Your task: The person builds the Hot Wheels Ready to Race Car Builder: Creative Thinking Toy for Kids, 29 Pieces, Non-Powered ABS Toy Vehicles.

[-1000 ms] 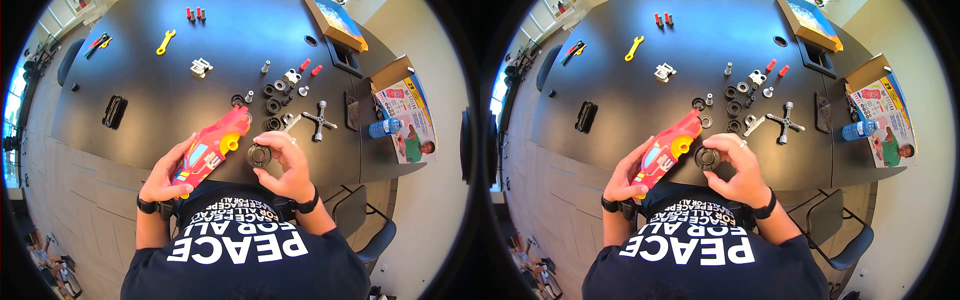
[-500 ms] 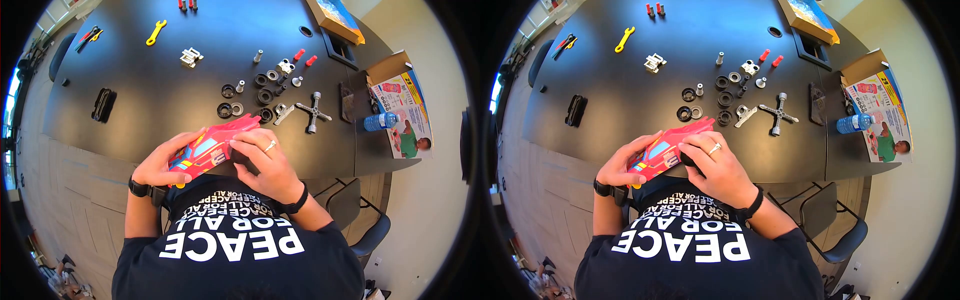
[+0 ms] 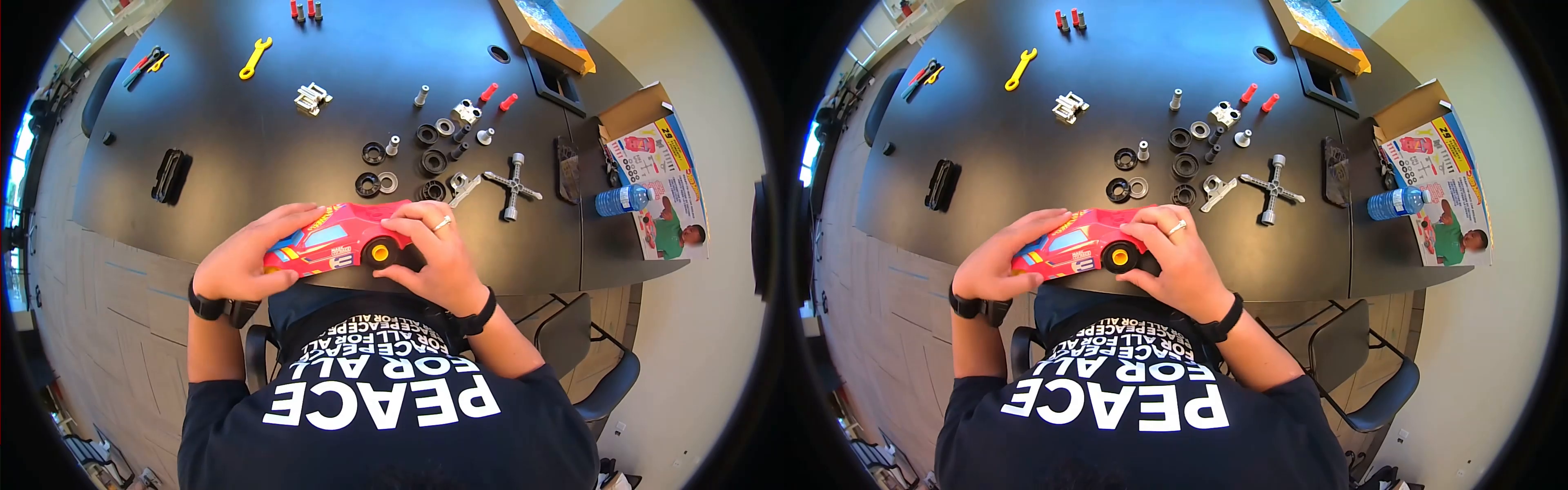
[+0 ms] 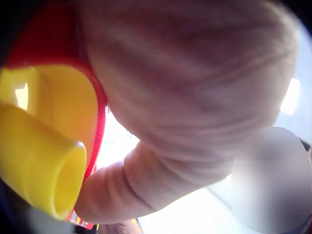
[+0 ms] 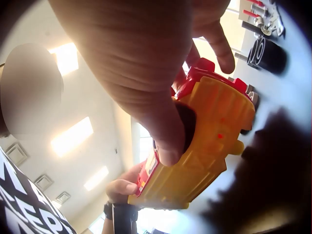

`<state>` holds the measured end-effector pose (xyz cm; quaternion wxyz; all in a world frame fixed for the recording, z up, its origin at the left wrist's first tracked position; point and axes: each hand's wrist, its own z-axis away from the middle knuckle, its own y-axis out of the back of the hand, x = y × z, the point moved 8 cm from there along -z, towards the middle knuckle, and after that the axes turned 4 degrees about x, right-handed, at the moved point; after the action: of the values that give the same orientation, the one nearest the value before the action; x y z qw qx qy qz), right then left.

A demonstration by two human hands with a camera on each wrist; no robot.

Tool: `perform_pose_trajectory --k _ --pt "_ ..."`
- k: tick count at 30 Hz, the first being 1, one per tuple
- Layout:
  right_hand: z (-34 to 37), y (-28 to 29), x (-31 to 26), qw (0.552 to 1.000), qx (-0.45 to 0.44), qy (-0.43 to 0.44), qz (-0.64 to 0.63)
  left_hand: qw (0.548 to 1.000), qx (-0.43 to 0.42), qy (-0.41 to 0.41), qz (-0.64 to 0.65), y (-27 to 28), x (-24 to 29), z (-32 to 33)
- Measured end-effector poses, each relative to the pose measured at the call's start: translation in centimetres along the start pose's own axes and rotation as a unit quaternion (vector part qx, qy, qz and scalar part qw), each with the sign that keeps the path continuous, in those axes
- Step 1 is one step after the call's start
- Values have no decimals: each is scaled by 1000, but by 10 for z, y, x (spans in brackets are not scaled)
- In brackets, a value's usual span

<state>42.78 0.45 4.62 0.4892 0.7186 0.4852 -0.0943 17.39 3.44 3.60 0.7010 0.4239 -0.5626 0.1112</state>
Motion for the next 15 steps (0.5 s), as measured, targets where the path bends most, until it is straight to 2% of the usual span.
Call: perform_pose_trajectory --k 1,3,8,10,11,15 --pt "0 -4 1 1000 2 0 1 1000 -1 -1 -1 -6 10 1" --pt "1 -10 0 1000 5 22 9 979 70 32 -188 -7 21 5" --pt "-4 -19 -12 998 6 68 -16 973 95 66 -201 -10 24 10" --pt "-8 -21 -18 998 6 53 -22 922 140 70 -355 -7 29 15" --pt "-9 -22 -20 999 5 36 -27 922 140 70 -353 -9 32 13" --pt "-11 -32 -8 1000 -2 16 -12 904 171 13 -392 -26 52 -4"
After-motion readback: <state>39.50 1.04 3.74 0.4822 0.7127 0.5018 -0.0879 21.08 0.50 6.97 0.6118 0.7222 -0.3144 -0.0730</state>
